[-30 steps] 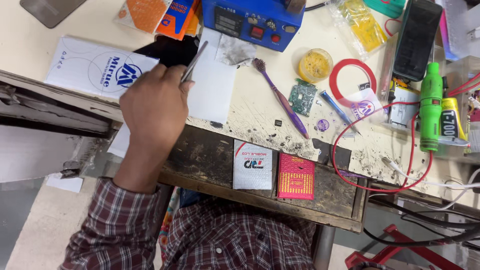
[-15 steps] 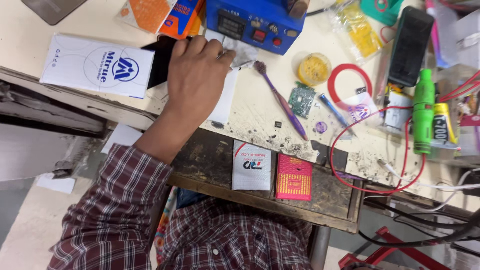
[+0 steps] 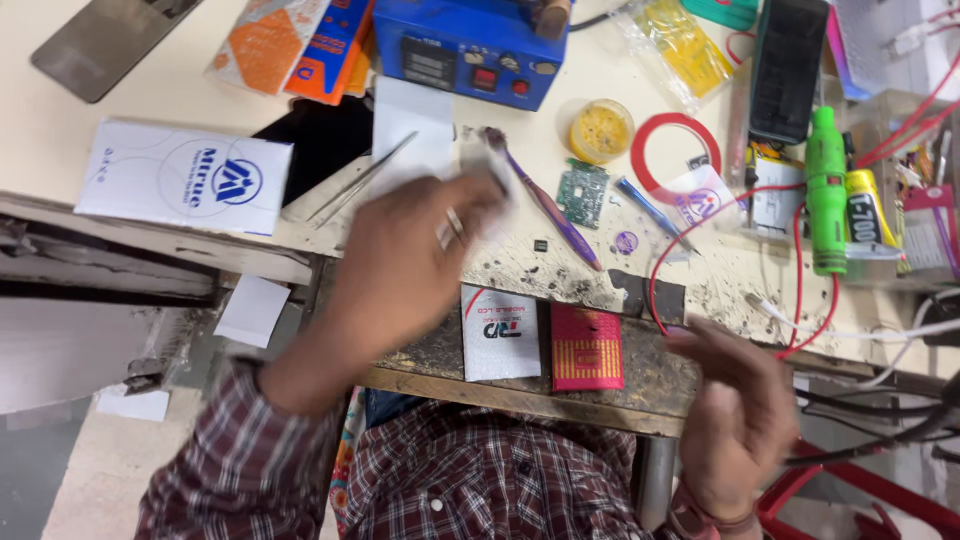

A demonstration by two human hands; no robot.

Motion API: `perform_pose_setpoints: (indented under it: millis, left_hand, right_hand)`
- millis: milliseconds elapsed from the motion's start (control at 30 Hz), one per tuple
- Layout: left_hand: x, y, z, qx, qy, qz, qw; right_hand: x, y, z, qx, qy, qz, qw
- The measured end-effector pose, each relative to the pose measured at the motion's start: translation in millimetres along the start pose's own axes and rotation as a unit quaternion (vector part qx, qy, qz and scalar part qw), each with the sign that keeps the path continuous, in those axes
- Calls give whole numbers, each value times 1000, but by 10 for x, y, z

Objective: The person solders a small circuit board on a cluttered workbench using a soldering iron, then cleans the board with a tissue, applies flux from a yellow container, works on the board with tweezers, and uses a hot air gun to rework components on the board.

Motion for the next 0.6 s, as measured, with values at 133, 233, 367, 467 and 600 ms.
perform_pose_setpoints:
  millis: [133,233,367,467,600]
  left_hand:
    - [-317,411,484,-95,-208,8,974]
    - [-423,441,614,-110,-241,22,964]
    - [-403,348,728,-40,-278,-10,960]
    - [-331,253,520,29,-58,91,994]
    - [-227,-228,98,258,84,-4,962]
  right_hand:
    - [-66,268,277,135,-184,169,959]
    - [-238,525,275,3,-251,255,934]
    - [-358,763,44,-42,-192,232,953]
    - [-368,874,-113,-94,-128,207,965]
    - [-397,941,-212,-145,-69,190,969]
Point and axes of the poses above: each hand's wrist, its own x-axis towards the middle knuckle, its own z-axis out of the palm, y = z × x, the point moved 3 cm from there along x, towards the middle knuckle, and after that the axes turned 3 degrees about -x, right-handed, at the moved point
